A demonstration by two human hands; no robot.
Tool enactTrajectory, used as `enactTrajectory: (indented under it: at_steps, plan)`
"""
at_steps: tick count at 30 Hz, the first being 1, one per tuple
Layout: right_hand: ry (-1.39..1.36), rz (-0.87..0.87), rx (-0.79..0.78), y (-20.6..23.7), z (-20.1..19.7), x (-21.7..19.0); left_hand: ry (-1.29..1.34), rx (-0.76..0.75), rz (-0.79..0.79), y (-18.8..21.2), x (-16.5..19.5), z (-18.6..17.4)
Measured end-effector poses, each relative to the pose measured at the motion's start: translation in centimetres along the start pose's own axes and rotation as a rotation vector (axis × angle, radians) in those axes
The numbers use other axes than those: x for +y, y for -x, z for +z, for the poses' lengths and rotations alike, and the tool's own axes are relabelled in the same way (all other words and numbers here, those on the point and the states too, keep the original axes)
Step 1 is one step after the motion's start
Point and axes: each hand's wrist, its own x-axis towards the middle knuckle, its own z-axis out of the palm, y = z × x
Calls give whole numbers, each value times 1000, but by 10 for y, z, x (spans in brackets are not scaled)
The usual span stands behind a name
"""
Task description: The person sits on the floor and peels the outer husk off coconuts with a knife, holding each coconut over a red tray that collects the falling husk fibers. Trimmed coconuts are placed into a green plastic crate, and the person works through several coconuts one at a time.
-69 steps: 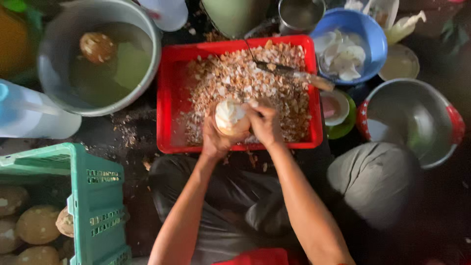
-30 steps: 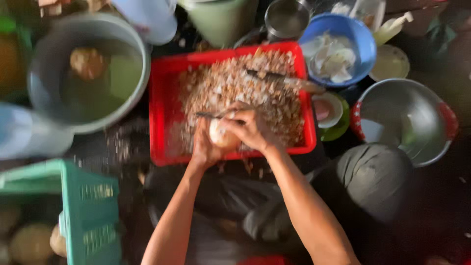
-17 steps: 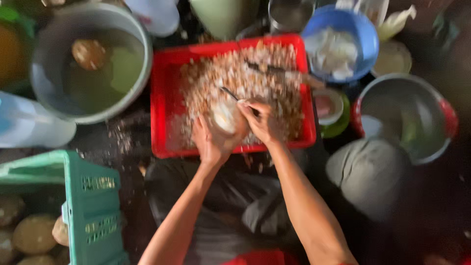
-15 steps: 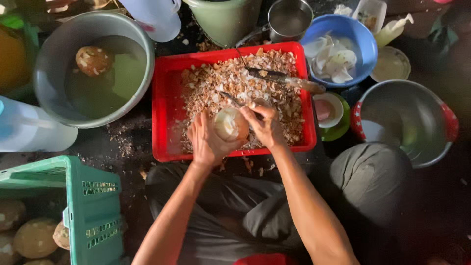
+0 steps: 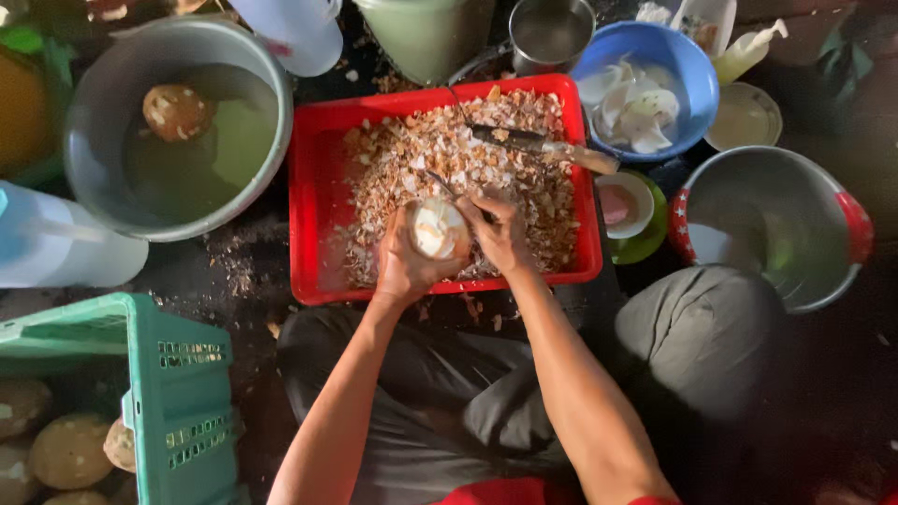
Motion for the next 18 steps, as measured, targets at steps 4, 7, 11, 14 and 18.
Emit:
enactTrajectory:
  at_steps: [4, 7, 11, 14, 18]
  plan:
    - [-144, 251, -94, -5, -7, 15, -135, -85, 147, -6, -3, -6]
    - [-123, 524, -253, -24, -14, 19, -162, -255, -182, -13, -3, -12]
    - [-14, 211, -354, -38, -12, 21, 54, -202, 134, -16, 0, -18]
    - [-14, 252, -305, -36, -7, 23, 46, -206, 147, -15, 1, -18]
    - [-35, 212, -180, -14, -4, 25, -62, -149, 45, -9, -1, -15]
